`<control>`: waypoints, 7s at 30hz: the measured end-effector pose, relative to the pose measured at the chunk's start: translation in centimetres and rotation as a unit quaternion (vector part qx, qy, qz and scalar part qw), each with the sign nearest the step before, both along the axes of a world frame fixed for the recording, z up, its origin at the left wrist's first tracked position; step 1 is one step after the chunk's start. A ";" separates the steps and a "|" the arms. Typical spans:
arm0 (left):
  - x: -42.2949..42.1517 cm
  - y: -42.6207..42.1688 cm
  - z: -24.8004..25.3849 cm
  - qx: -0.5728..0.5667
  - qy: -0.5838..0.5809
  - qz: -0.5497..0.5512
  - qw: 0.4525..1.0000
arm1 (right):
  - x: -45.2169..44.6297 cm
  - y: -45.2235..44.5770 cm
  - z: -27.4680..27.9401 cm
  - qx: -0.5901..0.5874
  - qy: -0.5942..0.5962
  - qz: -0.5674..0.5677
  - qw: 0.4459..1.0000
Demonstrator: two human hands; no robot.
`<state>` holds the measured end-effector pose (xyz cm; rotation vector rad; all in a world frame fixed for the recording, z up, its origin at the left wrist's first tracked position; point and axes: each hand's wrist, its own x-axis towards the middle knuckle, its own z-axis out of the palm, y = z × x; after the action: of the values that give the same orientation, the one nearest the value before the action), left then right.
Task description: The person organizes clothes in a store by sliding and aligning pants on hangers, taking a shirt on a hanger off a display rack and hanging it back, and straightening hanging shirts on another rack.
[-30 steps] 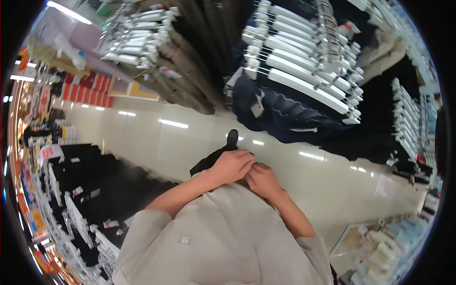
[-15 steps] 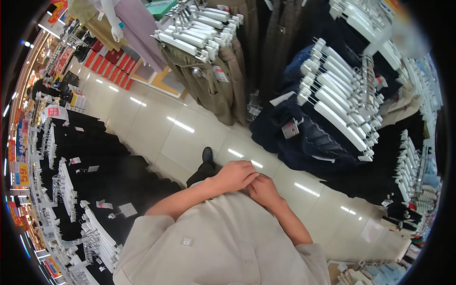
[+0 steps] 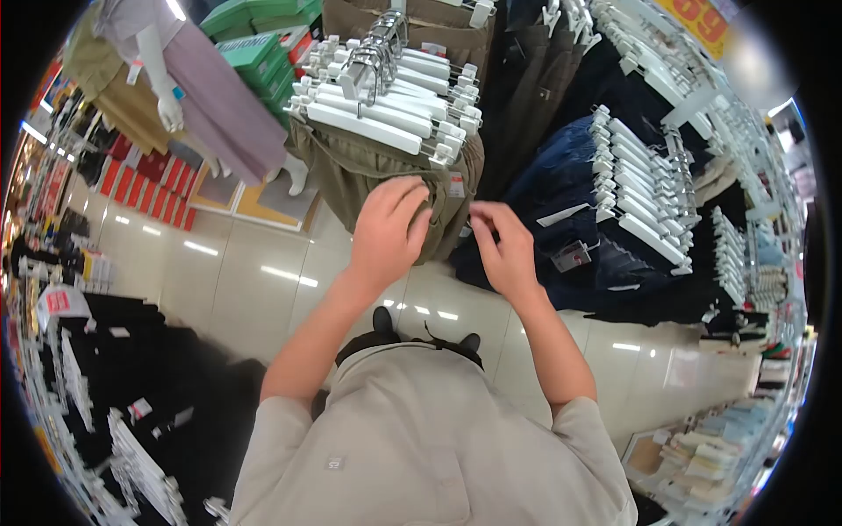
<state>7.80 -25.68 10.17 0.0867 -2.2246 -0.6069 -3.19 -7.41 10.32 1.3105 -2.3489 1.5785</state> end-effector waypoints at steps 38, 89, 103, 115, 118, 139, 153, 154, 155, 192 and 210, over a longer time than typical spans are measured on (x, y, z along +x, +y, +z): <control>-9.3 -7.8 6.2 -0.105 -0.286 -0.310 0.901 | -1.0 -5.6 -0.5 0.073 -0.054 -0.123 0.988; -11.7 -8.9 8.9 -0.121 -0.373 -0.303 0.869 | -4.6 -5.5 -2.3 -0.032 0.120 -0.116 0.985; -12.1 -7.9 8.3 -0.068 -0.395 -0.291 0.869 | -5.3 -5.6 -2.5 -0.036 0.143 -0.103 0.984; -11.6 -8.4 7.6 -0.090 -0.359 -0.307 0.877 | -5.0 -5.9 -2.7 -0.070 0.064 -0.069 0.993; -10.7 -8.3 8.7 -0.053 -0.383 -0.336 0.859 | -5.2 -5.0 -1.2 -0.061 -0.065 -0.032 0.995; -11.4 -8.2 7.4 -0.212 -0.327 -0.196 0.900 | -7.6 -12.6 -3.4 0.070 -0.114 -0.111 0.985; -11.8 -9.2 7.9 -0.134 -0.400 -0.253 0.871 | -5.5 -9.4 -2.5 0.098 -0.032 -0.062 0.993; -11.8 -9.2 7.8 -0.151 -0.380 -0.257 0.875 | -5.4 -9.3 -2.6 0.101 -0.014 -0.065 0.993; -11.8 -9.2 7.7 -0.158 -0.376 -0.258 0.876 | -5.4 -9.2 -2.6 0.103 0.005 -0.068 0.992; -12.9 -7.3 8.0 -0.249 -0.256 -0.194 0.914 | -7.4 -10.0 -2.5 0.010 0.033 -0.179 0.983; -12.5 -8.8 8.5 -0.162 -0.315 -0.298 0.886 | -5.6 -7.4 -1.9 -0.023 0.097 -0.124 0.987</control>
<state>-4.73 -34.44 18.65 -0.6921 -2.9812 -0.5611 -8.78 -14.82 8.43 1.0608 -2.2397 1.3602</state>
